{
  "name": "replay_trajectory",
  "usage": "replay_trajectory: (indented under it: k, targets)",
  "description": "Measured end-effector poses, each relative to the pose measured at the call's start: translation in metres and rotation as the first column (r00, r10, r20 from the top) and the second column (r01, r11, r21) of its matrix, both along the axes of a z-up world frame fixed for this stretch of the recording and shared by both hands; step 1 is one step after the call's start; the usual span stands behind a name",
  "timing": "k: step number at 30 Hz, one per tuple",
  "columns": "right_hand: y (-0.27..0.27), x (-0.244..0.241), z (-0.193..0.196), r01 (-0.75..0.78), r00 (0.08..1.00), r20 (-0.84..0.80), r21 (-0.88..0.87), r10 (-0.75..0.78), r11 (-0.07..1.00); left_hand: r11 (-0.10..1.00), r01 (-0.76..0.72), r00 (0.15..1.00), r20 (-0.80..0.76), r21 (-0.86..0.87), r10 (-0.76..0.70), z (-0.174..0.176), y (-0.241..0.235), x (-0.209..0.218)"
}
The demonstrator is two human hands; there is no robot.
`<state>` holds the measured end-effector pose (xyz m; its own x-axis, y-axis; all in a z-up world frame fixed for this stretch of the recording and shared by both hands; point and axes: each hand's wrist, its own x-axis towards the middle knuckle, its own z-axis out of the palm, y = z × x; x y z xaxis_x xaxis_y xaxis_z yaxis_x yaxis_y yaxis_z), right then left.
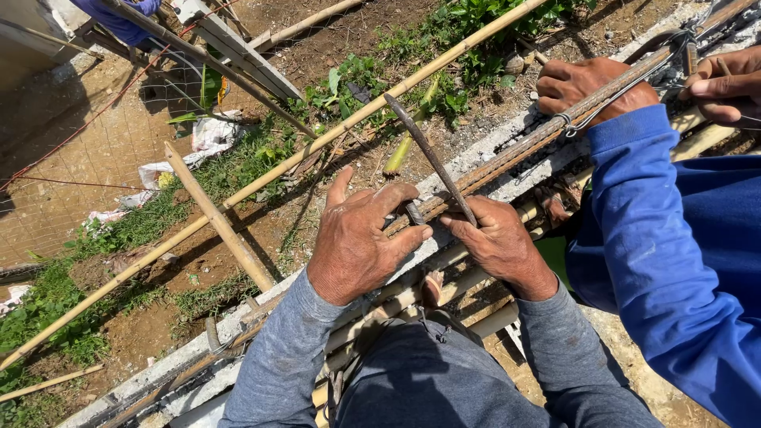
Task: The recorder is using wire and a metal tool to tie together steel reinforcing bars for a concrete beam.
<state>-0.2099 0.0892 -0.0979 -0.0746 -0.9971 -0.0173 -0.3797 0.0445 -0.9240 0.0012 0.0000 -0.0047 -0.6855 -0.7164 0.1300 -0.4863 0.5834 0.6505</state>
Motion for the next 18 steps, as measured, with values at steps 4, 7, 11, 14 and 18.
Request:
replay_trajectory:
  k: [4, 7, 11, 14, 18]
  targets:
    - [-0.001, -0.002, -0.002, -0.026, 0.999, 0.022, 0.016, 0.025, 1.000, 0.996, 0.035, 0.997, -0.071, -0.079, -0.041, 0.000, 0.000, 0.000]
    - [0.000, -0.005, -0.004, -0.086, 0.996, -0.046, -0.104, 0.081, 0.991, 0.999, 0.015, 0.999, 0.046, -0.035, -0.013, 0.011, 0.001, -0.004]
    - [0.003, -0.003, -0.004, -0.119, 0.986, -0.127, -0.111, 0.104, 0.987, 0.995, 0.010, 0.999, 0.047, -0.096, -0.006, 0.010, 0.003, -0.003]
    - [0.006, 0.000, -0.002, -0.139, 0.988, -0.096, -0.198, 0.122, 0.970, 0.993, 0.021, 0.998, 0.067, -0.116, -0.013, 0.006, 0.005, -0.003]
    - [0.010, 0.001, 0.007, -0.125, 0.989, -0.095, -0.139, 0.113, 0.982, 0.985, 0.032, 0.999, 0.046, -0.167, -0.025, 0.002, 0.004, -0.003]
